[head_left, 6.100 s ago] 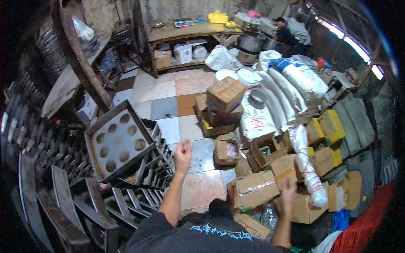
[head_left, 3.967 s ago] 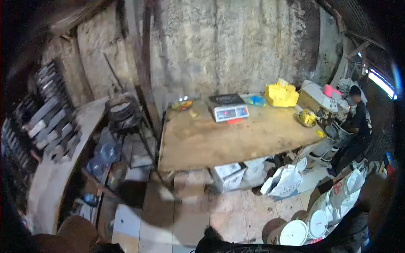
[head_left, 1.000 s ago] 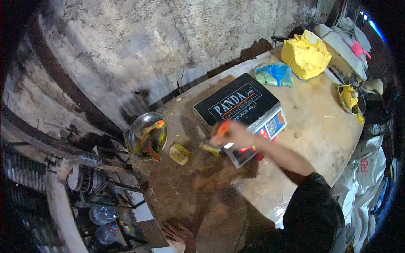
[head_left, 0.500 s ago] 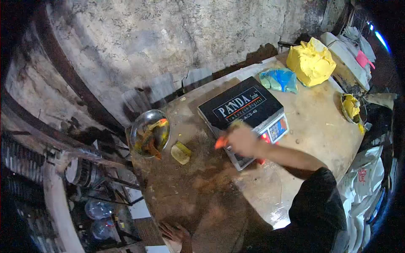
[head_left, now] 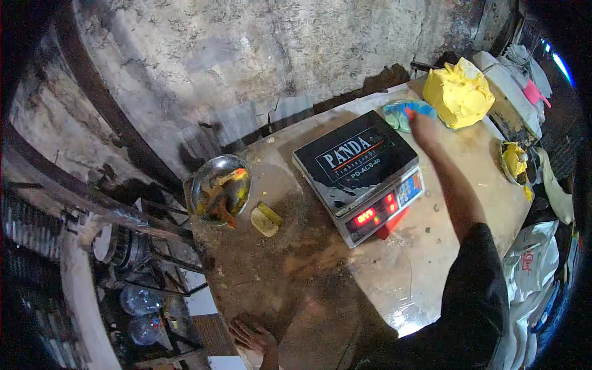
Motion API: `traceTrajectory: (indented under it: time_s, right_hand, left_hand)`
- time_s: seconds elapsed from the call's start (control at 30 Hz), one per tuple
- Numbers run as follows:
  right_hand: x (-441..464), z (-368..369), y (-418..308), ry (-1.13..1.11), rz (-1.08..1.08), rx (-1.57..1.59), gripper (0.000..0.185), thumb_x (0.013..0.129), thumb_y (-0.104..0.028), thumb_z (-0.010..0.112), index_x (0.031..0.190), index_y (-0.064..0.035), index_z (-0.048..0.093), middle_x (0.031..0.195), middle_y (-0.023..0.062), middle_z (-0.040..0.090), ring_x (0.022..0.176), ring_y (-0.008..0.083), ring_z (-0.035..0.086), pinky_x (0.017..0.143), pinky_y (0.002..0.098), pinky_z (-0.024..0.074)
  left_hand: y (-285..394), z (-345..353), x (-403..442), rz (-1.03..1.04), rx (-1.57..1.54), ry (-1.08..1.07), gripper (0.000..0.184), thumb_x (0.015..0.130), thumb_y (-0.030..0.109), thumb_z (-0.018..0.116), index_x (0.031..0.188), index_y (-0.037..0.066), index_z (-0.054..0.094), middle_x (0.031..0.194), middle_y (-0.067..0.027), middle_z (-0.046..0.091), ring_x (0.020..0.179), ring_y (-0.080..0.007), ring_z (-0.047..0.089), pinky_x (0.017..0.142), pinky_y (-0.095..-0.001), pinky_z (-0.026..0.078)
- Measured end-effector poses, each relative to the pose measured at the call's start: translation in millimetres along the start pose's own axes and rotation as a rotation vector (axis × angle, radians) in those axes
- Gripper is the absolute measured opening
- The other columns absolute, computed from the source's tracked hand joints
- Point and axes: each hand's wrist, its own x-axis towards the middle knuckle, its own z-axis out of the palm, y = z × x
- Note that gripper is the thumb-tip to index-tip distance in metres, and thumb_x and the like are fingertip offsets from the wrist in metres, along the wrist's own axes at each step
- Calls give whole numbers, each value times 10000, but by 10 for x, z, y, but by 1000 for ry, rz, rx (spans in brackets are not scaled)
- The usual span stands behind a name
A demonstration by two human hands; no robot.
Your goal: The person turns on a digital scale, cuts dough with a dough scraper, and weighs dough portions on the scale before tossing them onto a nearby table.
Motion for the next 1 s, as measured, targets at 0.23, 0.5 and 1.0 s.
traceTrajectory:
  time_s: [0.23,0.5,1.0]
  right_hand:
    - [-1041,-316,-2111,-509,-683,644,230,790,-272,585,916,-79,586,786,180,605,724,321,602,641,394,473]
    - [423,556,-745,-115,-68,613,287,791,-280,563,872,-6,593,709,154,626,691,271,626,597,389,489]
    - [-1099,593,-4462,-533,189,1646,265,800,-217,632,959,-18,557,819,55,575,653,151,579,482,263,499]
  left_hand:
    - [-50,163,-32,-23,-10,8,559,906,449,258,1367,133,247,1422,-97,203,1308,-288,184,1042,-516,103]
    - [-56,72,6,-34,-55,-9,559,906,449,263,1363,126,254,1415,-116,210,1311,-303,162,1044,-514,91]
    - [-45,5,56,-66,-105,-86,606,897,482,227,1371,105,216,1434,-124,135,1327,-307,84,1048,-529,39]
